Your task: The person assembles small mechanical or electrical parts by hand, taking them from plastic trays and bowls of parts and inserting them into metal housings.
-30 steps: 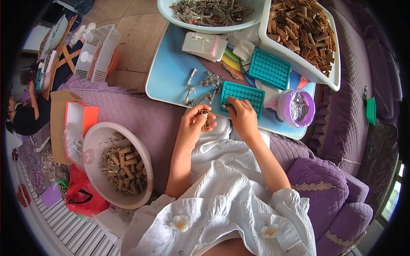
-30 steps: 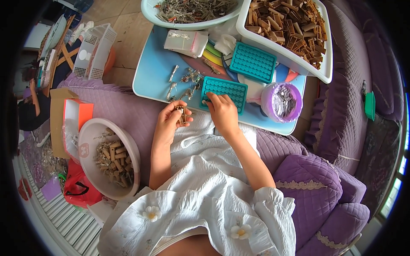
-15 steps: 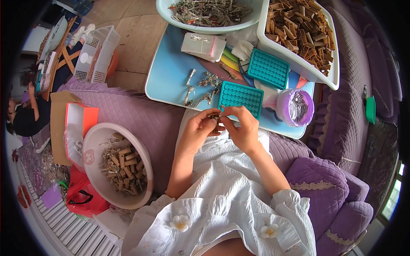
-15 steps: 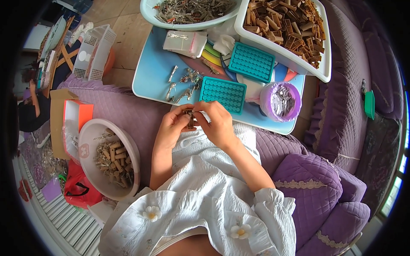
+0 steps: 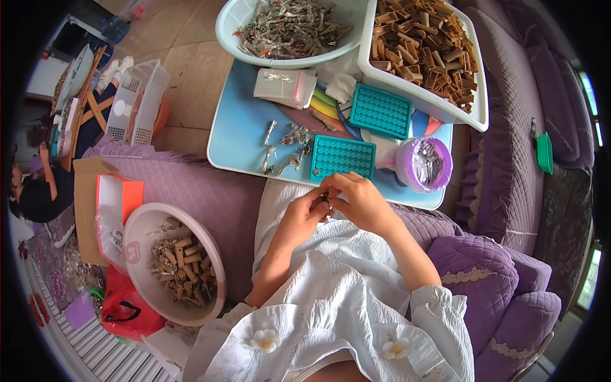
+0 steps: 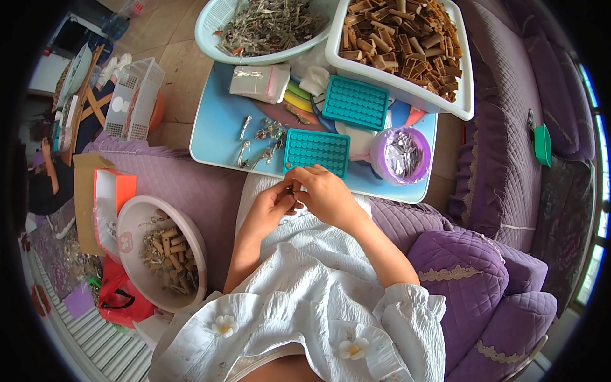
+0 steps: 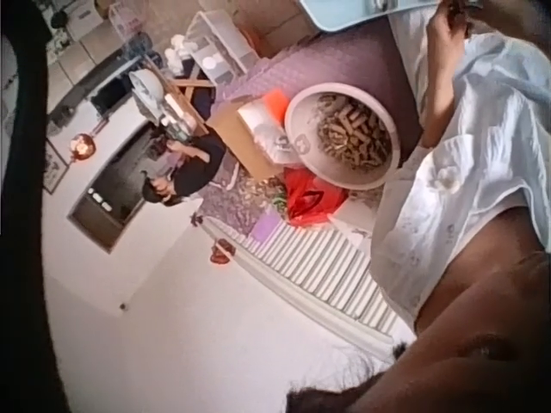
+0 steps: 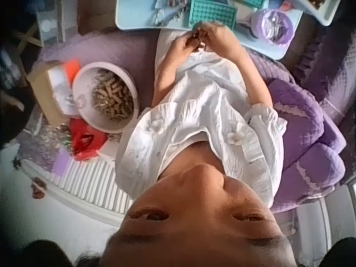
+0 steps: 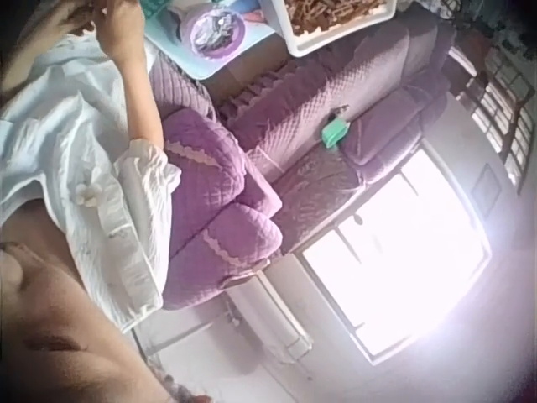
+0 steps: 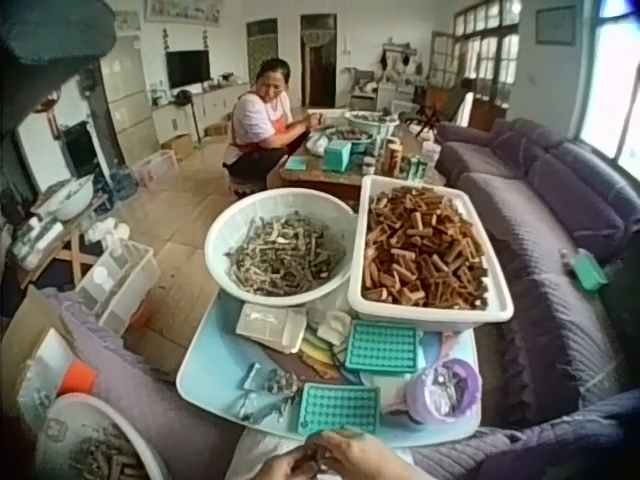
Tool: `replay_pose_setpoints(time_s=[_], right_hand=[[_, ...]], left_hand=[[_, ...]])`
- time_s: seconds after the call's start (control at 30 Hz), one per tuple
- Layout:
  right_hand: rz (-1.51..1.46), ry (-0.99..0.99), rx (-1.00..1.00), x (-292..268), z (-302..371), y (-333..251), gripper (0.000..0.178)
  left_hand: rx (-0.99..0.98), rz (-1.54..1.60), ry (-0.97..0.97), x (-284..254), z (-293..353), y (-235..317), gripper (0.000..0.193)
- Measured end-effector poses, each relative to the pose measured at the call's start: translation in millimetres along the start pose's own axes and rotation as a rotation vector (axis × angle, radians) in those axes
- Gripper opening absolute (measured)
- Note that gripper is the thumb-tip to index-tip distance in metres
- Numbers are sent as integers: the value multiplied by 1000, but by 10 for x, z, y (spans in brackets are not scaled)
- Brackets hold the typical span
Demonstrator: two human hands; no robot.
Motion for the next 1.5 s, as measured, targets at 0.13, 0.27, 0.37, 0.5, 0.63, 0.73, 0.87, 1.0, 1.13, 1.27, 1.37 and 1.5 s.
replay_pose_setpoints(time_s=[0.13,0.27,0.37,0.5,0.63,0.73,0.87,1.0,1.13,1.27,1.37,1.5], right_hand=[[89,-153,38,-233,72,64,37],[81,-380,131,-291,118,155,36],[30,-386,137,-326,109,201,34],[40,-264,7,-417,61,184,36],[88,-222,-26,-584,-75,95,37],[81,-29,12,-946,-352,231,30],[427,711,248,-1666,-974,817,28],[749,737,348,-1859,-1367,1216,29],[836,634,437,-1863,-1442,1355,23],[637,867,327,-1974,-1131,1301,20],[414,1033,226,-1871,-744,1089,20],[495,1010,336,-1708,-171,1030,17]], left_hand=[[-25,34,-116,206,-7,-76,25],[-42,-41,-191,318,-15,-102,24],[-73,12,-207,326,-30,-104,25],[-65,162,-241,290,-48,16,26],[-21,253,-200,209,-83,87,26],[-34,290,-135,130,-69,113,25],[-25,278,-103,181,-60,174,23],[-83,308,-91,211,-72,142,25],[-68,283,-83,223,-55,170,25],[-47,354,-84,206,-90,163,26],[-19,437,-34,194,-101,209,29],[49,599,-44,221,-146,240,36]])
Point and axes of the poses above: each hand's wrist, its own z-axis away from the middle knuckle, its own x-axis out of the palm, y = z × x, the point moved 2 cm from there along -z, towards the middle knuckle, and after that the axes turned 9 degrees about z, right-handed, at the moved point
